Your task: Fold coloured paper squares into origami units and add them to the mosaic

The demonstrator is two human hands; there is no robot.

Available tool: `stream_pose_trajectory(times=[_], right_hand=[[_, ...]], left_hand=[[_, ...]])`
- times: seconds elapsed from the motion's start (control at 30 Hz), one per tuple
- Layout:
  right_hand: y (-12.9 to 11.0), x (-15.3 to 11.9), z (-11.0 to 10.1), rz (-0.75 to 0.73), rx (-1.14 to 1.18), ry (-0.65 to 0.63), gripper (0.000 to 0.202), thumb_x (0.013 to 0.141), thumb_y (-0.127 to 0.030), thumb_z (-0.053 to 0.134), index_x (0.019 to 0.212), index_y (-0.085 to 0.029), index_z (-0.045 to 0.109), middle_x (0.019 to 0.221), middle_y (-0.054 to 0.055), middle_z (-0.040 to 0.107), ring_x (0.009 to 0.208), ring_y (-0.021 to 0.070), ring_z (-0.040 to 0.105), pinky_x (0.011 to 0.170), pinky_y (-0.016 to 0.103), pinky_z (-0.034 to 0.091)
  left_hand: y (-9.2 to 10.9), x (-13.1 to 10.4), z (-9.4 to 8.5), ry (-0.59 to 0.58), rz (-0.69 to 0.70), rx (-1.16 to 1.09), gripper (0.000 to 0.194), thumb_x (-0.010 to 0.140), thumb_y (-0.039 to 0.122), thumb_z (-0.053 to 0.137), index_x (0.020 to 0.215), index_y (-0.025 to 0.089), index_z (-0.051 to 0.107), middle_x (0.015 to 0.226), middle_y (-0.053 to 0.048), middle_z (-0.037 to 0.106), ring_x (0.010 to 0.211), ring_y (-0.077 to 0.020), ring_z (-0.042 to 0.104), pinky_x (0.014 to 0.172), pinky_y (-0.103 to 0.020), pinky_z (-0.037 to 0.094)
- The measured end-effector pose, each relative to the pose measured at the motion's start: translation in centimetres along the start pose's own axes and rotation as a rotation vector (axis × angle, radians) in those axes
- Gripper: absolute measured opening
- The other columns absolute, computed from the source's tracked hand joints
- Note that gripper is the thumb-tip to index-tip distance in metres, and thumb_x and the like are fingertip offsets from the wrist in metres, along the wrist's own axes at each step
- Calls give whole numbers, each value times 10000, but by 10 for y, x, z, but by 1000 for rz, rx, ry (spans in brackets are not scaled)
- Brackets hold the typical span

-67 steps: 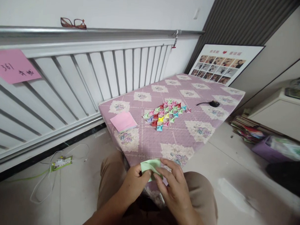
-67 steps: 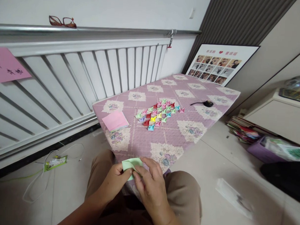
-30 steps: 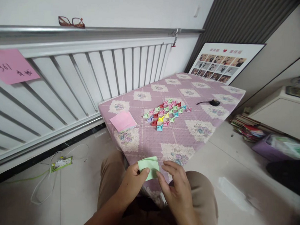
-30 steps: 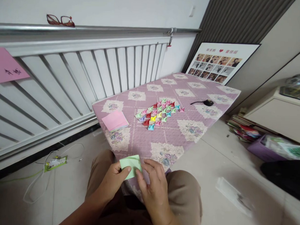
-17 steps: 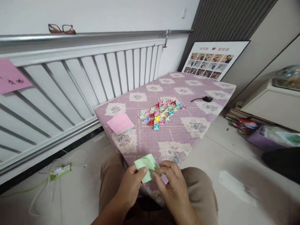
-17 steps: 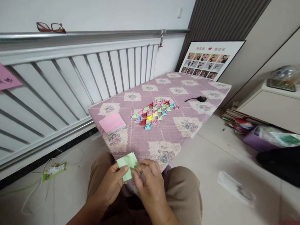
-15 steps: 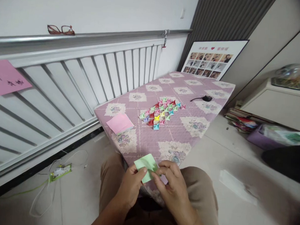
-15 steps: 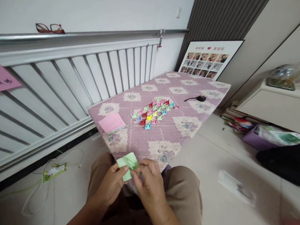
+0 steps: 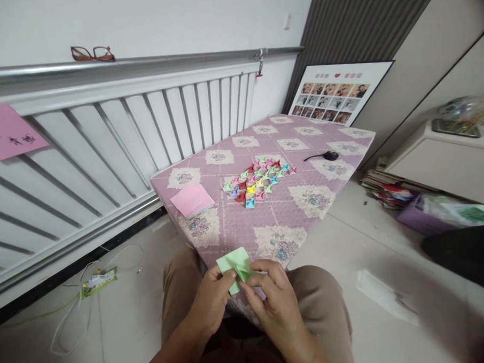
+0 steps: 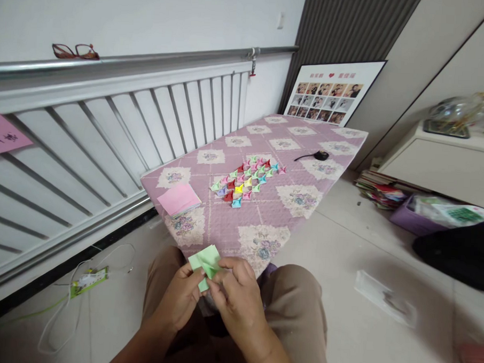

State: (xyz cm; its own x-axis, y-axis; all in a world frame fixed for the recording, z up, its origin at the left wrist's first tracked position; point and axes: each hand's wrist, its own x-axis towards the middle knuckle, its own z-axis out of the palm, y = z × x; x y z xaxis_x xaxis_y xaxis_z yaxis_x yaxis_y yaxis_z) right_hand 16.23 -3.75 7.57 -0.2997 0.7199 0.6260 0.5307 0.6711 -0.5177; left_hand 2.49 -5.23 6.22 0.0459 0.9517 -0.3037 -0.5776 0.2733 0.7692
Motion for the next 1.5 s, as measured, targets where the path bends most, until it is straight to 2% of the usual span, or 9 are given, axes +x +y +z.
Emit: stream_pose_trajectory(times=[0.23, 0.47, 0.57, 0.7, 0.87, 1.0, 1.13, 1.3, 1.5], right_hand=[[0, 2, 1, -26, 31, 3, 91, 837, -152, 594, 808, -223, 546, 887, 23, 608, 827, 172, 559, 736, 327, 451], [6, 1, 2, 213, 48, 58, 190, 837, -241, 620, 1015, -244, 553, 817, -5, 615, 816, 182, 579, 751, 324, 442], [8, 4, 3, 149, 35, -7, 147, 836, -239, 622, 975, -249, 577, 846, -2, 631, 823, 182, 579, 773, 339, 419], [9, 6, 4, 45, -15, -4, 50, 841, -199, 586, 856, -244, 602, 849, 5, 640, 837, 185, 570, 836, 375, 376], [11, 1, 6, -30, -87, 24, 150, 834, -161, 550, 868, -280, 634, 849, -18, 665, 952, 200, 550, 1005, 441, 231], [11, -1, 5, -77, -135, -2, 222, 829, -119, 522, 909, -290, 639, 877, -24, 676, 966, 186, 546, 1053, 434, 176], [9, -1, 4, -83, -147, -16, 239, 836, -120, 524, 937, -299, 645, 884, -25, 682, 971, 185, 550, 1064, 445, 171], [10, 0, 3, -127, -153, -49, 235, 838, -121, 542, 976, -278, 648, 908, -13, 678, 1002, 188, 546, 1073, 439, 178], [15, -2, 1, -175, -181, -113, 226, 854, -137, 560, 1031, -258, 634, 974, 8, 673, 1033, 196, 542, 1065, 444, 211]], left_hand=[[-2, 1, -5, 10, 16, 43, 196, 743, 334, 710, 808, 154, 672, 688, 0, 608, 601, -102, 489, 590, -217, 365], [-7, 2, -12, 31, 47, 217, 280, 768, 361, 680, 940, 140, 694, 789, -37, 662, 686, -134, 530, 672, -238, 409], [-7, 4, -13, 51, 67, 331, 271, 778, 346, 662, 949, 140, 704, 821, -44, 675, 716, -147, 536, 700, -246, 416], [-6, 6, -12, 58, 89, 410, 242, 780, 320, 646, 923, 136, 712, 803, -34, 664, 719, -149, 523, 698, -246, 411], [-3, 7, -7, 30, 67, 338, 243, 759, 339, 672, 908, 151, 709, 751, -9, 639, 694, -133, 511, 677, -231, 397], [-3, 7, -8, 32, 10, 269, 290, 745, 391, 686, 896, 144, 702, 668, -4, 606, 633, -123, 504, 644, -237, 387], [2, 6, -5, 31, -45, 216, 308, 739, 411, 680, 889, 143, 694, 666, -12, 599, 624, -122, 505, 614, -242, 371], [13, 4, 3, -47, -111, 60, 323, 725, 438, 658, 890, 161, 683, 748, -52, 626, 717, -175, 553, 618, -265, 388], [11, 8, -7, -116, -132, 25, 325, 781, 438, 559, 934, 176, 675, 807, -62, 639, 765, -190, 566, 633, -271, 398]])
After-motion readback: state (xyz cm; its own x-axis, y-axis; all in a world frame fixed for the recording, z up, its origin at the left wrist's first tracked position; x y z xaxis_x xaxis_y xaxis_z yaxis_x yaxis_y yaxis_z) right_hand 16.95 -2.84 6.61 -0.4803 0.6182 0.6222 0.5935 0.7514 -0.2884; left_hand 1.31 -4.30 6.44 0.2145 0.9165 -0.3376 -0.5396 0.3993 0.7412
